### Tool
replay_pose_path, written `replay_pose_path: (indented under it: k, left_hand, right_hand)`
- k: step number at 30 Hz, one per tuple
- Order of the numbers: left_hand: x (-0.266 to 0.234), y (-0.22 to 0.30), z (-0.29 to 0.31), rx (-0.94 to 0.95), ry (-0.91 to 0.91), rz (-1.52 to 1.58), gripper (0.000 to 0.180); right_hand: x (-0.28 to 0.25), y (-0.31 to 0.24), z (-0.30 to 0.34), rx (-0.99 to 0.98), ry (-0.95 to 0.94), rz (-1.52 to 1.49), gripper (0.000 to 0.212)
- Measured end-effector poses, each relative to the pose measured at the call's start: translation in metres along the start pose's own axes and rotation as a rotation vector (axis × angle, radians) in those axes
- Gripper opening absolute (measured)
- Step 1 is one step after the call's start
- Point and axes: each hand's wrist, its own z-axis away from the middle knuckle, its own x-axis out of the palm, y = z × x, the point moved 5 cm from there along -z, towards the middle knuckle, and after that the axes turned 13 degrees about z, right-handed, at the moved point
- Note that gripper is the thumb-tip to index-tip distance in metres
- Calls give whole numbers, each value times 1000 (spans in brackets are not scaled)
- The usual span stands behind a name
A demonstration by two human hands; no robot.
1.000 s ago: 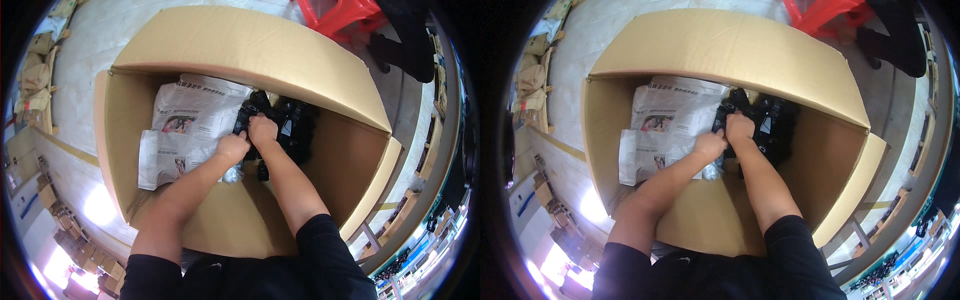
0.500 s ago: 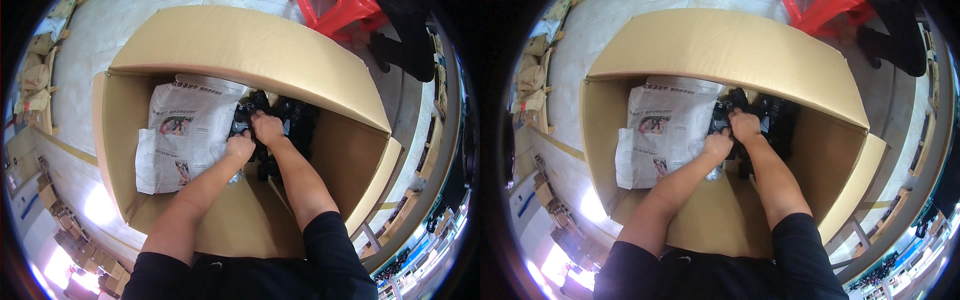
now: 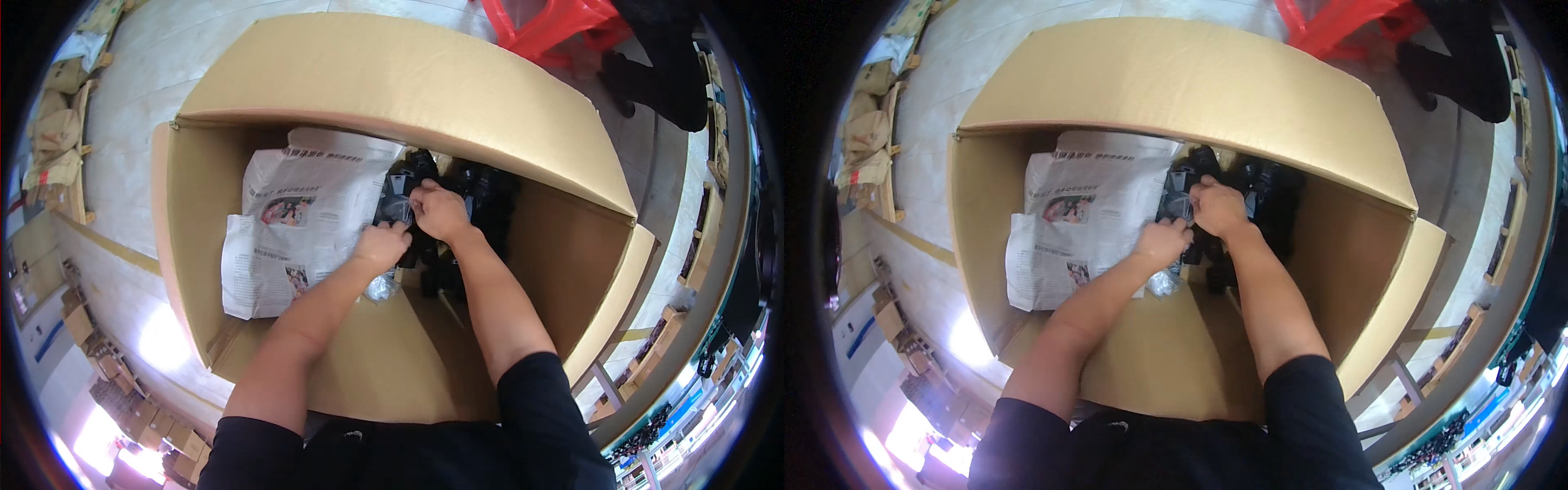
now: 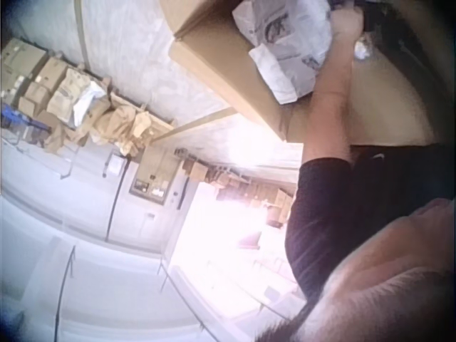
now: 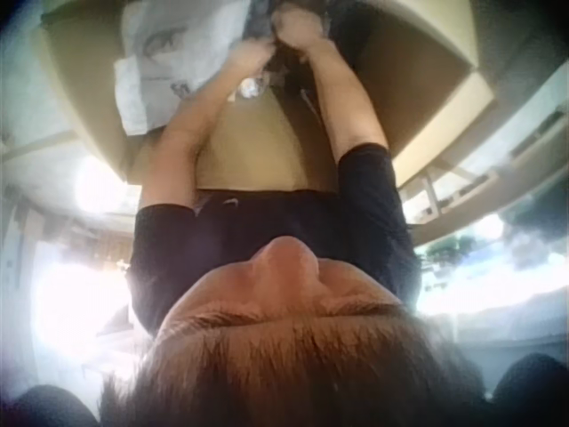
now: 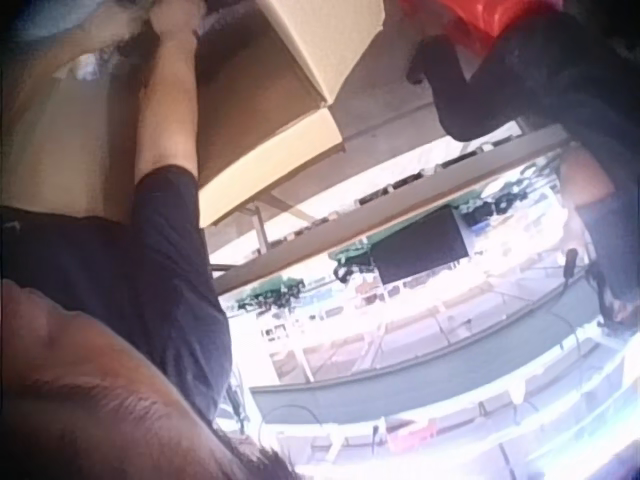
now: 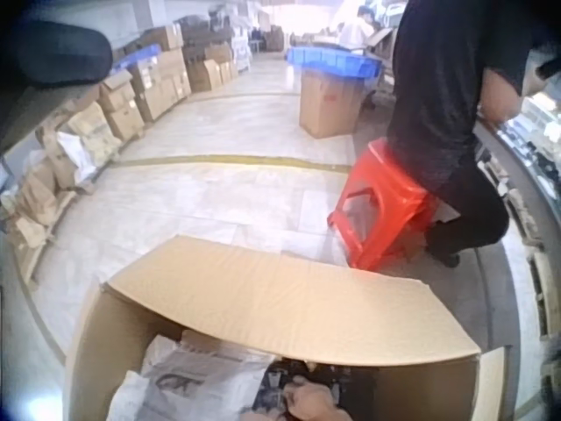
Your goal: Unpacking components and using a power screwdriver to assemble electronic housings.
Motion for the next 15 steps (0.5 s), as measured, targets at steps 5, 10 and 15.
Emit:
replay_pose_path:
  k: [5,10,15]
  left_hand:
    - [-27,3,-19,-340,30,204,40]
    - [-27,-30,-34,-579,-90,292,37]
    - [-20,-25,-38,-596,-210,287,33]
  right_hand:
    - [-28,26,32,338,-222,-527,27]
    - [-58,14,59,403,-480,-940,34]
    - [-142,1,58,184,196,-384,16]
